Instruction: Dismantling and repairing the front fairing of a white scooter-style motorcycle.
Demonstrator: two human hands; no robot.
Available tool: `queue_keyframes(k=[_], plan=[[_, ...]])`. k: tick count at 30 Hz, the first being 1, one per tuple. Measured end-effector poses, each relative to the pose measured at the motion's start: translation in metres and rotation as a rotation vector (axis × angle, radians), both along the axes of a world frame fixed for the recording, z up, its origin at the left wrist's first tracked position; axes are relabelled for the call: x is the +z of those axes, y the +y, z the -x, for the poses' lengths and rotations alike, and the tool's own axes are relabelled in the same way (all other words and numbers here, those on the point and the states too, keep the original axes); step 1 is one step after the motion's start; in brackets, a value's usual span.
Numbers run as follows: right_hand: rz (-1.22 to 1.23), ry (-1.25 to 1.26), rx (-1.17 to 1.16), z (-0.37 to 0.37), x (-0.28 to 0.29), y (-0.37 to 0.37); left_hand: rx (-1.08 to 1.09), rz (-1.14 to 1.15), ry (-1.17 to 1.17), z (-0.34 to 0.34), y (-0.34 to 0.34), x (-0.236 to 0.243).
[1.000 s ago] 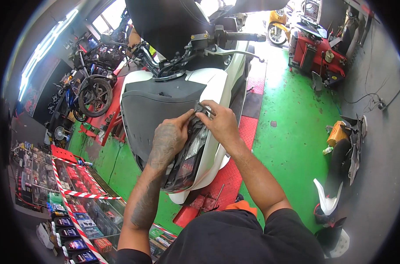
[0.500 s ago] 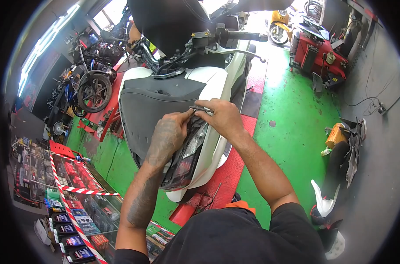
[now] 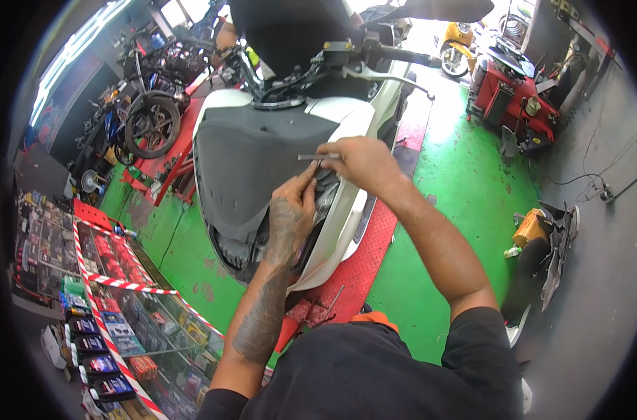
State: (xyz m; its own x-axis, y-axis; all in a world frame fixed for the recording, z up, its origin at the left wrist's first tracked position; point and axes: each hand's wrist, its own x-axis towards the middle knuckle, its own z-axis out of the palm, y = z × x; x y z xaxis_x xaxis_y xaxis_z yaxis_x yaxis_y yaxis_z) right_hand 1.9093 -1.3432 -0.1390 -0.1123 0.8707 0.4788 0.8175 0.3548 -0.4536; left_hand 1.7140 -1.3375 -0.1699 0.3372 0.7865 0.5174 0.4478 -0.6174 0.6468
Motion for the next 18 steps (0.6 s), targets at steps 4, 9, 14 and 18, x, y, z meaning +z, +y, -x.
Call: queue_keyframes(k=[4, 9, 14, 18], plan=[[0.222, -0.008, 0.057, 0.005, 0.029, 0.004, -0.021, 0.094, -0.025, 0.036, -0.013, 0.015], [0.294, 0.431, 0.133, 0.018, 0.024, -0.018, 0.181, 0.442, -0.452, 0.159, -0.040, -0.007], [0.811, 1.667, 0.453, 0.069, -0.036, -0.083, 0.468, 0.718, -0.769, 0.284, -0.107, -0.108], [1.192, 1.792, 0.234, 0.128, -0.076, -0.124, 0.644, 1.083, -0.728, 0.315, -0.141, -0.185]])
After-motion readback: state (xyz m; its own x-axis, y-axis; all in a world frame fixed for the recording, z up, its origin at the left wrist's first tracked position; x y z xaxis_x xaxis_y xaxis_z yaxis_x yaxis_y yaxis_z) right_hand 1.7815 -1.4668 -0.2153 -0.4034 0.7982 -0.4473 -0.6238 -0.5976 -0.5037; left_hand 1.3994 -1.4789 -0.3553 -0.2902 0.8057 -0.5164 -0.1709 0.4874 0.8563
